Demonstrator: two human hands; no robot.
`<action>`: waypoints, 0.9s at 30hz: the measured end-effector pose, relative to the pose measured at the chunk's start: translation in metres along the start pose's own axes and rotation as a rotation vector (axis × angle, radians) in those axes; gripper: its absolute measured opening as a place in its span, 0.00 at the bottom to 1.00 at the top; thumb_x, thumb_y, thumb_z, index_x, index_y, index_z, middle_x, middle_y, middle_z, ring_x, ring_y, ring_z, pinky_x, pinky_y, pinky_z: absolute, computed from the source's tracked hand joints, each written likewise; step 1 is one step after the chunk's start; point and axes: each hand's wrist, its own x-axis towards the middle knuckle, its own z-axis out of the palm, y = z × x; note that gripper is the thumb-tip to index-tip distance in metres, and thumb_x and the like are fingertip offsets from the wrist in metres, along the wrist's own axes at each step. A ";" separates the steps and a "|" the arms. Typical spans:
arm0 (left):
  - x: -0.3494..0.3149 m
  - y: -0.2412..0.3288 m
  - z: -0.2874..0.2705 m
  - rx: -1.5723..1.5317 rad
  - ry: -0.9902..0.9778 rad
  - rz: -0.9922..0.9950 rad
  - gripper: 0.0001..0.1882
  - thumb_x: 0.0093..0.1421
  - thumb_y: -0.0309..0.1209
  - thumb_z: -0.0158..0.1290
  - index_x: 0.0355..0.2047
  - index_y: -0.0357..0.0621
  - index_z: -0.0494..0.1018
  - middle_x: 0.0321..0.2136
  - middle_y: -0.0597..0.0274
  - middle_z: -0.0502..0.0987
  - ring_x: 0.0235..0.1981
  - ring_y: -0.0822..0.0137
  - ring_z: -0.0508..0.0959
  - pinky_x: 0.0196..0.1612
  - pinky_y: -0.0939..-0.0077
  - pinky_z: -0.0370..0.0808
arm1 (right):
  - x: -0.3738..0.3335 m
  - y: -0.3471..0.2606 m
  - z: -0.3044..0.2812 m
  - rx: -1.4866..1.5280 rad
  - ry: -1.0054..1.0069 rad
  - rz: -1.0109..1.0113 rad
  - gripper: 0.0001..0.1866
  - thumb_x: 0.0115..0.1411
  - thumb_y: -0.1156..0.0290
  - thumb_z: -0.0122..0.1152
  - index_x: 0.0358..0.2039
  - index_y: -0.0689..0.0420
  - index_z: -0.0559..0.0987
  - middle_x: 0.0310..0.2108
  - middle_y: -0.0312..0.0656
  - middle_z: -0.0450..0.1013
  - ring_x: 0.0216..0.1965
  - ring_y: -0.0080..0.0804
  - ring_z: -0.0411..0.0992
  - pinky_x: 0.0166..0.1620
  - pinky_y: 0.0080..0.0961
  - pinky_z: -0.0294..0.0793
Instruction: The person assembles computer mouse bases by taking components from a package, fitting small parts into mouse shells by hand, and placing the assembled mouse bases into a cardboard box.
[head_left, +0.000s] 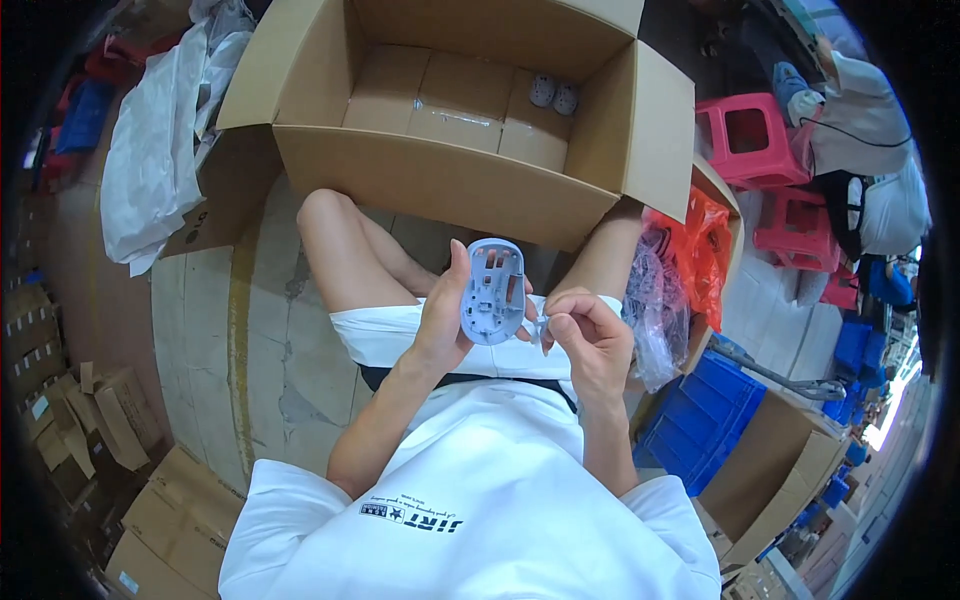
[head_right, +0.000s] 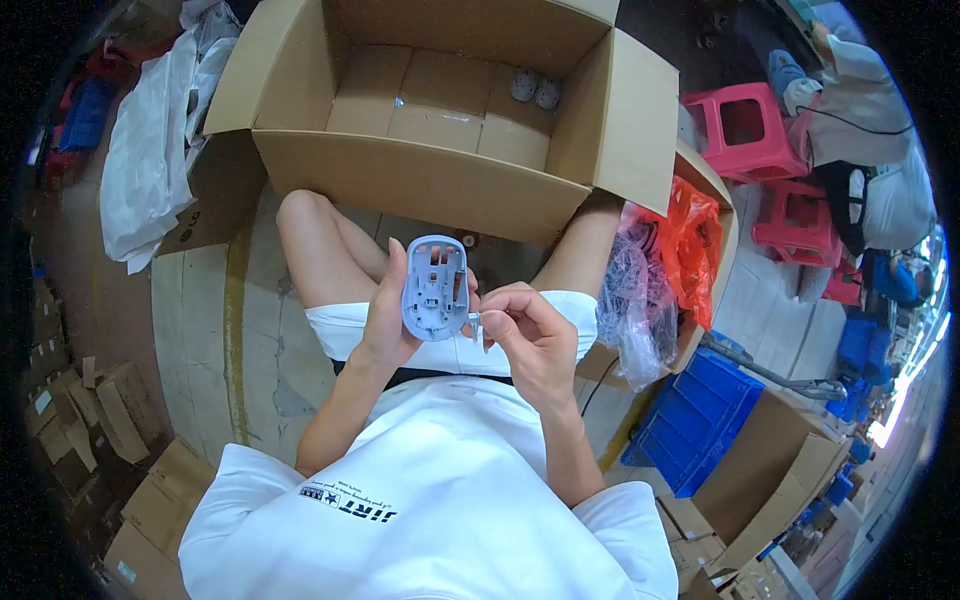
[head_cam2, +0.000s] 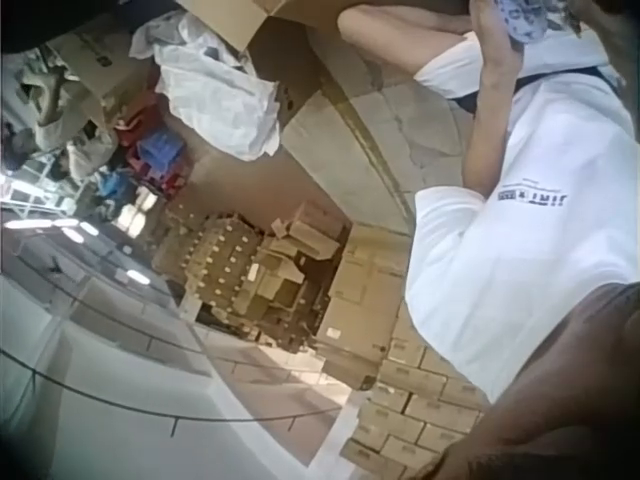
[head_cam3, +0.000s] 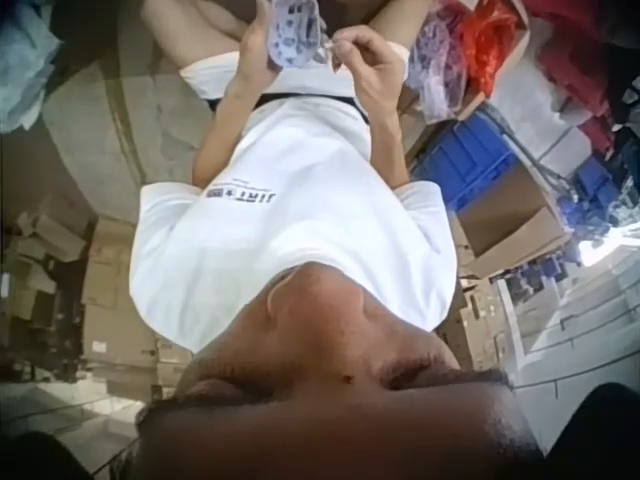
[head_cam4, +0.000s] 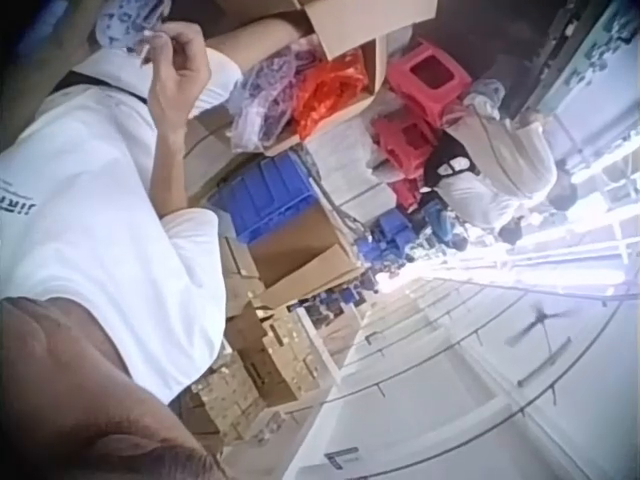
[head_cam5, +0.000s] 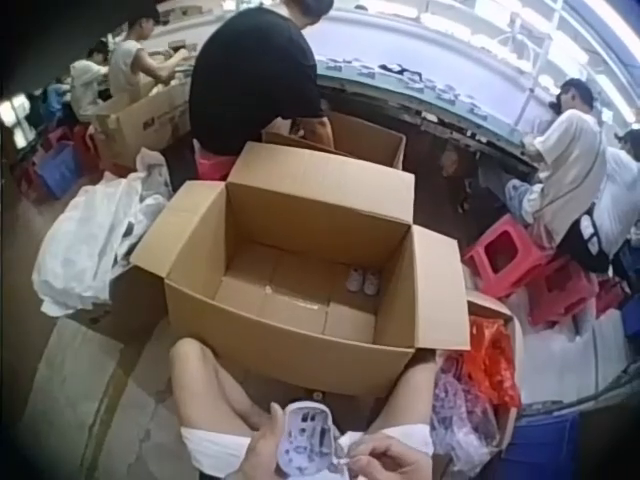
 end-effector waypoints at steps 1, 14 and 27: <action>0.000 0.000 0.002 -0.037 -0.013 -0.016 0.33 0.64 0.60 0.37 0.49 0.40 0.66 0.35 0.53 0.77 0.31 0.63 0.81 0.29 0.70 0.82 | -0.001 0.000 0.000 -0.005 -0.001 -0.037 0.04 0.57 0.81 0.60 0.33 0.67 0.77 0.32 0.44 0.72 0.25 0.26 0.68 0.28 0.18 0.70; -0.010 0.009 0.026 0.073 0.032 -0.088 0.32 0.67 0.57 0.34 0.51 0.39 0.67 0.39 0.55 0.77 0.30 0.64 0.80 0.24 0.67 0.81 | 0.007 -0.001 0.004 -0.651 0.026 -0.379 0.05 0.53 0.80 0.64 0.32 0.63 0.78 0.31 0.43 0.68 0.28 0.27 0.67 0.29 0.16 0.67; -0.008 0.007 0.024 0.073 0.054 -0.150 0.33 0.67 0.56 0.35 0.51 0.35 0.65 0.38 0.49 0.76 0.31 0.58 0.80 0.24 0.67 0.80 | 0.015 0.000 -0.003 -0.024 0.160 -0.240 0.03 0.60 0.76 0.56 0.30 0.60 0.72 0.31 0.44 0.69 0.31 0.33 0.71 0.34 0.23 0.71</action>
